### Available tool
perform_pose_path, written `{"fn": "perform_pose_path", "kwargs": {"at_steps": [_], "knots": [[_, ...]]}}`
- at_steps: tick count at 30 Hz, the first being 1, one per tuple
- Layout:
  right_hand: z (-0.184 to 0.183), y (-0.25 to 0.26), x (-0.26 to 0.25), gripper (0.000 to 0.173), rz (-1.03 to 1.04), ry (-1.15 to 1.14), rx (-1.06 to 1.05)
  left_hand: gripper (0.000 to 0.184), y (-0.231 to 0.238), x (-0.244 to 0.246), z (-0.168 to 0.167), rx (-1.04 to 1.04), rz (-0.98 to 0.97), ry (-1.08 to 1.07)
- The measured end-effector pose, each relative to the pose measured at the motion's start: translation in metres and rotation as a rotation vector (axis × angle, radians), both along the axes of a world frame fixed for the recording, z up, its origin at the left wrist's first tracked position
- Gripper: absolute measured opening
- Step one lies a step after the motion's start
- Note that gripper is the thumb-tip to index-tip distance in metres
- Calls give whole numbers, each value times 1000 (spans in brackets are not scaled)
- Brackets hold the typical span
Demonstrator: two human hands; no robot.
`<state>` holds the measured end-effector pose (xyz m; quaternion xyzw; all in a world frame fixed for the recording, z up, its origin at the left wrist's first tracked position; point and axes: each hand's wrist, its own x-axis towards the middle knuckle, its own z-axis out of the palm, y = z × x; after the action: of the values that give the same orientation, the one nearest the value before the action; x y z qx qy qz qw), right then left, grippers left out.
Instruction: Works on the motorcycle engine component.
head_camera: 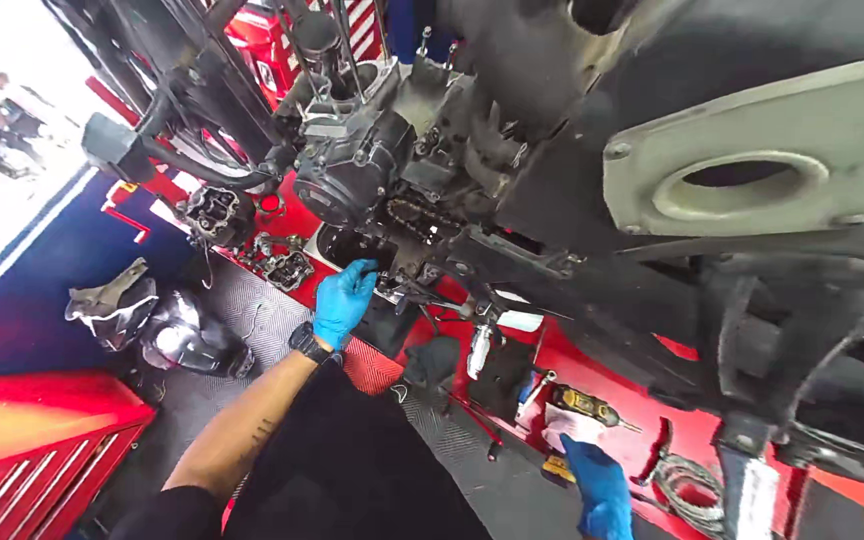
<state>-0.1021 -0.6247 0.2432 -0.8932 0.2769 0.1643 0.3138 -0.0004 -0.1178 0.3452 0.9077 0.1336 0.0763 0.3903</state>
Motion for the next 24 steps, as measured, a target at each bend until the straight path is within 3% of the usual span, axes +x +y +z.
{"fn": "perform_pose_path", "kwargs": {"at_steps": [3,5,8,11,16,24], "knots": [[56,100,-17,23,134,-137,647,37,5,35,7,66,-62,-91],[87,183,-5,23,276,-258,925,39,9,52,10,90,-108,-106],[112,297,52,39,323,-423,1050,42,17,68,10,94,-192,-87],[107,370,125,47,126,-528,1104,45,26,78,15,71,-266,-40],[96,415,171,48,-147,-541,1136,50,36,84,21,65,-379,11],[93,435,174,41,-269,-649,1144,51,37,84,30,27,-416,97]]}}
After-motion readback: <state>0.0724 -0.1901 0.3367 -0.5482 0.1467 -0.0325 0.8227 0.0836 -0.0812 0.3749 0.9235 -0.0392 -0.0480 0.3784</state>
